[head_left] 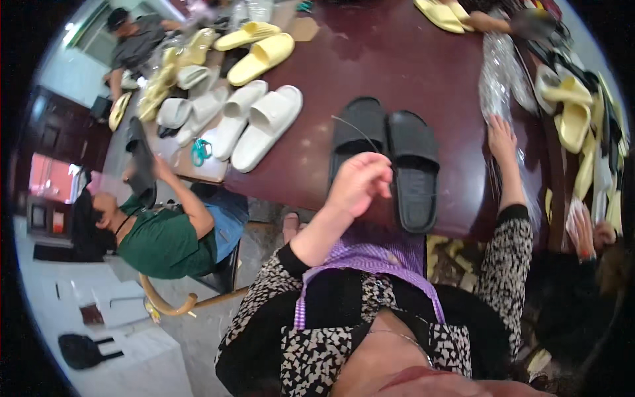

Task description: The person pairs slippers together by threading plastic ties through each pair and fastening them by hand.

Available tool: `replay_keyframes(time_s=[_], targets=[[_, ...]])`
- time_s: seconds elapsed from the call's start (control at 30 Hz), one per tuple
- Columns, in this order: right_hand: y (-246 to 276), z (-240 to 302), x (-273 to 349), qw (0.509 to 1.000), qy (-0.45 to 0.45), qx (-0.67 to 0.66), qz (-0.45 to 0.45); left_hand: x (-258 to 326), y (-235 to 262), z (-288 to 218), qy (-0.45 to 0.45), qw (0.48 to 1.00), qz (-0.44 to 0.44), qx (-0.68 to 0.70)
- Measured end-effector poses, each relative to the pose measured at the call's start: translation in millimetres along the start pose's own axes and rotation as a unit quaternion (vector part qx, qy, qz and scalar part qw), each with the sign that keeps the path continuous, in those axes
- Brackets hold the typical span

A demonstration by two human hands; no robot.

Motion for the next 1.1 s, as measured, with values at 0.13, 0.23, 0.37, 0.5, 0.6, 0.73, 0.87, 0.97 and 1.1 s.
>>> replay_keyframes(time_s=[0.13,0.23,0.37,0.5,0.6,0.73,0.87,0.97,1.1], targets=[[-14.1,-14.5,-1.7,1.0,-0.001,0.01,0.002,-1.0,14.9,-3.2,0.016,0.999,-0.011,0.028],[-22.7,-15.4,2.9,1.0,0.02,0.017,0.0,6.3,22.8,-9.0,0.021,0.998,-0.019,0.054],[-9.5,-8.9,3.6,0.999,0.033,0.019,-0.023,11.7,24.6,-21.3,0.021,0.996,0.003,0.081],[22.9,-4.9,-2.5,0.996,0.048,-0.032,-0.062,14.2,12.9,-30.5,0.005,0.998,0.029,0.053],[66.9,17.9,-10.9,0.989,0.068,-0.111,-0.072,15.4,3.7,-34.1,-0.002,1.0,0.028,0.015],[221.7,171.2,16.9,0.878,0.214,-0.4,-0.155,12.8,-8.9,-25.0,0.035,0.996,0.041,-0.07],[262.6,242.3,60.6,0.833,0.359,-0.399,-0.133,16.5,-31.0,-12.2,0.072,0.981,0.092,-0.152],[261.7,255.0,75.9,0.814,0.405,-0.405,-0.099,19.7,-42.0,-3.4,0.078,0.969,0.145,-0.183],[257.3,234.2,76.1,0.822,0.361,-0.428,-0.104,23.5,-44.0,-21.8,-0.081,0.913,0.106,-0.385]])
Point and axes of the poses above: each hand's wrist, its own x-axis away from the middle knuckle, its own y-axis out of the back of the hand, z = x × y, the point moved 9 cm from there along -x, towards the middle knuckle, and after that the axes turned 14 degrees about -z, right-handed, at the moved point
